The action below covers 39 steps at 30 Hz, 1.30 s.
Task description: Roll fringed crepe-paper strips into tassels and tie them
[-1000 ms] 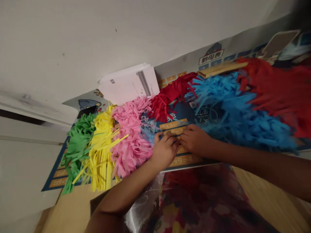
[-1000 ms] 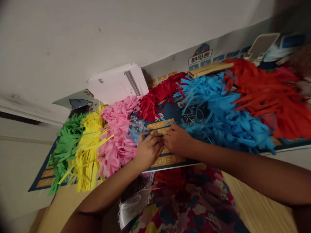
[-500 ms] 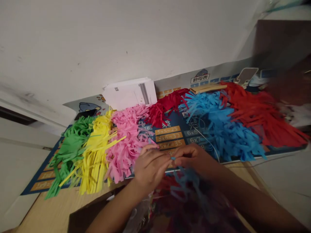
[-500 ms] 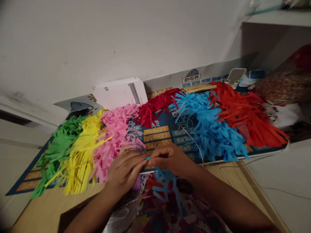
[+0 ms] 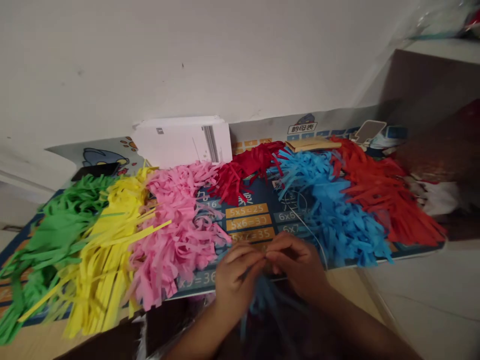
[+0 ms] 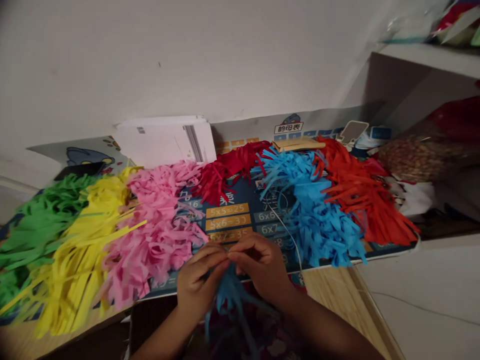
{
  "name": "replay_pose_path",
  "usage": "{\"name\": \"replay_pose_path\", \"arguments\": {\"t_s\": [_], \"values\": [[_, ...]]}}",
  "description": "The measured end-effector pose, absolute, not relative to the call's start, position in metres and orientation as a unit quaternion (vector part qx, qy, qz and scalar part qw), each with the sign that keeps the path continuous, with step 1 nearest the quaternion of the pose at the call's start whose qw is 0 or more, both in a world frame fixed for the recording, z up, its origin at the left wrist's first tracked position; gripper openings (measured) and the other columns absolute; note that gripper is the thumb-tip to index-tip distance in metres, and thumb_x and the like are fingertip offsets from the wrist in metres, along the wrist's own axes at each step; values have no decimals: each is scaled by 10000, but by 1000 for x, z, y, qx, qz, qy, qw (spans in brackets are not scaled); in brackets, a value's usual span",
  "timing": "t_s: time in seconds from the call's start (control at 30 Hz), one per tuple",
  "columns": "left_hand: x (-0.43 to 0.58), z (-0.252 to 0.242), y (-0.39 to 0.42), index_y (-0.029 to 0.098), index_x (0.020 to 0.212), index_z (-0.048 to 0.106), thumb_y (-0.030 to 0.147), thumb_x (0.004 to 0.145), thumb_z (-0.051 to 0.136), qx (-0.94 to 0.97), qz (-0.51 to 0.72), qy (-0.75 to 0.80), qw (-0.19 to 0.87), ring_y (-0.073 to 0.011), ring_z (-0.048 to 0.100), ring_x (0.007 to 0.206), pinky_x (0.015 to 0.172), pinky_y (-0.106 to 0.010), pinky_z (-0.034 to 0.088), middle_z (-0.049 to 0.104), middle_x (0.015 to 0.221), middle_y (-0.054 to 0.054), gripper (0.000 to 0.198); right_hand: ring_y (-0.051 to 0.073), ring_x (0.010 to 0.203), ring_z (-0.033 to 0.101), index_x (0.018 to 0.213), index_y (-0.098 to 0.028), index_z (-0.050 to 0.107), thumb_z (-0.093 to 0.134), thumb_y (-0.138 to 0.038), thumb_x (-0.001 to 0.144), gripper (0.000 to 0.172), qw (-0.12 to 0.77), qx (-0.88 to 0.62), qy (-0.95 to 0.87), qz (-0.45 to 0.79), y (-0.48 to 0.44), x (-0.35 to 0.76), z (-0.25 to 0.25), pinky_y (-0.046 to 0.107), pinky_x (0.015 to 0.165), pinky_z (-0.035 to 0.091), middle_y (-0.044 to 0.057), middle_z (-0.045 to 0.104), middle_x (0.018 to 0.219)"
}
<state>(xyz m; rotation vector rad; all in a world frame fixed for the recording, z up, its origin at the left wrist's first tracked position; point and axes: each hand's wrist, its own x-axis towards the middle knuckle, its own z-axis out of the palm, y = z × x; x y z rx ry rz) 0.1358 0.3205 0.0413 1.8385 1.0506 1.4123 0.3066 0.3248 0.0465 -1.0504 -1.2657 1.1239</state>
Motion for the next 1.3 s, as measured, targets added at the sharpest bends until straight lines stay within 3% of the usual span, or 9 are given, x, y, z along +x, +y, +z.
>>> {"name": "replay_pose_path", "arguments": {"t_s": [0.1,0.17,0.2,0.3,0.43,0.77,0.9,1.1,1.3], "values": [[134,38,328,202,831,750,254,885,700,599,506,462,415,-147,706,806,744,-228,549,757,837,-33,91,188,871,695,905,-217,742,594,-351,945,204,366,-565,-700,238,373,348,54,290,784,539,53,738,901],[136,37,332,181,842,701,386,875,710,497,484,473,543,-153,693,751,710,-249,552,744,794,-41,208,216,1063,663,1037,-195,734,460,-281,1007,288,93,-664,-739,59,417,378,55,313,905,496,88,735,1085],[138,37,334,176,847,665,457,852,723,444,472,461,606,-142,665,674,671,-254,549,719,733,-27,287,252,1094,652,1056,-156,733,452,-253,1003,302,38,-672,-738,41,438,390,53,338,911,485,129,725,1116],[146,36,339,183,830,554,593,740,782,335,451,417,715,-71,460,454,479,-209,467,559,574,62,478,285,1020,670,1013,-100,731,447,-215,982,308,-40,-673,-739,19,482,411,42,351,851,487,197,706,1104],[153,35,341,182,809,511,599,688,820,307,454,417,725,-34,336,433,383,-141,314,474,568,93,532,295,953,685,1017,-70,711,418,-175,970,315,-92,-665,-741,2,495,414,31,350,786,488,226,701,1050],[154,34,326,184,795,504,613,675,810,348,427,406,729,-38,352,422,396,-158,277,491,554,85,540,255,950,684,1064,-119,693,472,-224,964,264,-101,-678,-728,-11,482,416,52,298,728,461,168,726,1070],[150,34,322,164,820,584,576,789,726,434,431,430,664,-50,388,440,430,-175,294,536,574,59,437,280,941,686,1086,-161,700,439,-293,985,310,-64,-691,-717,-55,432,410,75,321,685,455,148,724,1091],[147,32,330,182,916,757,328,915,650,648,440,433,445,-169,698,752,713,-269,529,769,822,-56,181,202,814,695,992,-216,709,525,-293,927,209,154,-534,-825,106,339,368,63,285,655,472,55,748,948],[146,30,334,209,935,765,244,929,642,729,427,412,341,-180,734,811,762,-276,545,788,880,-52,127,158,717,664,931,-200,669,523,-249,904,157,284,-501,-787,222,320,341,48,268,658,496,38,710,859]]}}
